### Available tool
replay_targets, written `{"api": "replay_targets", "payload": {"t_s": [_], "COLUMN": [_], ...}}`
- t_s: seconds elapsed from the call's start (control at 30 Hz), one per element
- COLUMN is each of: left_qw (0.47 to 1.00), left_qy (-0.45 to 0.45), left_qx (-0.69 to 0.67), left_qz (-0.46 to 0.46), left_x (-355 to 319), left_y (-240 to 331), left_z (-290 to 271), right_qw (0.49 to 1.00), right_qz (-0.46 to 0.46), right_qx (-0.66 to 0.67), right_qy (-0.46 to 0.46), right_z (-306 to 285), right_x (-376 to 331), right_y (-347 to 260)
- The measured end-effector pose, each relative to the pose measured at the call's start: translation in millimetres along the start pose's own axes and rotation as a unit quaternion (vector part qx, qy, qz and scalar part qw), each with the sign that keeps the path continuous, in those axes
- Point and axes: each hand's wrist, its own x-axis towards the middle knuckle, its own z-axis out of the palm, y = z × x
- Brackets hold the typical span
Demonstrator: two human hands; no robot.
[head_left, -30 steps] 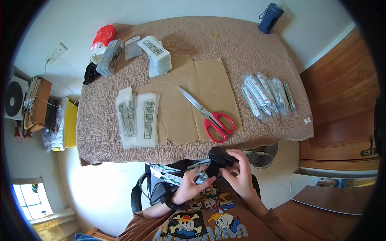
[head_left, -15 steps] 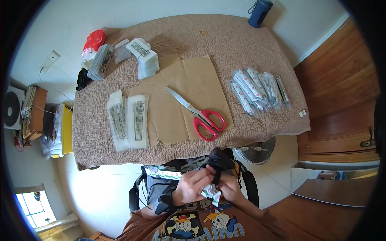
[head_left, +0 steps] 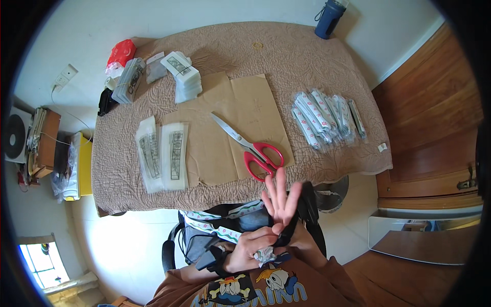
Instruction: The person is cutting individually wrapped items from a strip and organizing them on a table.
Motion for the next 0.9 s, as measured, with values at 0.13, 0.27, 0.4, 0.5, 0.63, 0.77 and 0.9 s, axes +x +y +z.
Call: {"api": "replay_targets", "payload": {"t_s": [0.13, 0.27, 0.4, 0.5, 0.63, 0.77, 0.9], "left_qw": [0.999, 0.997, 0.998, 0.998, 0.994, 0.993, 0.985], "left_qy": [-0.013, -0.051, -0.063, -0.048, -0.100, -0.112, -0.141], "left_qx": [0.049, 0.055, 0.000, -0.030, 0.044, 0.013, 0.097], "left_qz": [0.011, 0.008, 0.006, 0.012, 0.014, -0.019, -0.036], "left_x": [-0.3, -2.7, -1.4, 1.2, -9.7, -4.2, 1.1], "left_y": [10.1, 12.0, 4.5, 0.0, -5.7, -10.6, -15.4], "left_z": [-6.4, -6.3, -4.5, -4.1, 1.9, 1.9, -7.2], "right_qw": [0.994, 0.983, 0.985, 0.968, 0.812, 0.915, 0.963], "right_qz": [-0.051, 0.023, -0.035, -0.109, -0.248, -0.105, -0.004], "right_qx": [-0.092, -0.032, 0.072, 0.068, -0.442, -0.306, 0.051], "right_qy": [0.025, 0.180, 0.152, 0.215, 0.289, 0.239, 0.266], "right_z": [9.3, 28.6, 27.5, 24.3, 14.4, 24.8, 8.0], "right_x": [8.1, 22.8, 31.6, 40.6, 61.4, 67.1, 47.7], "right_y": [-9.9, -22.0, -14.8, -7.3, -21.4, -21.0, -15.5]}}
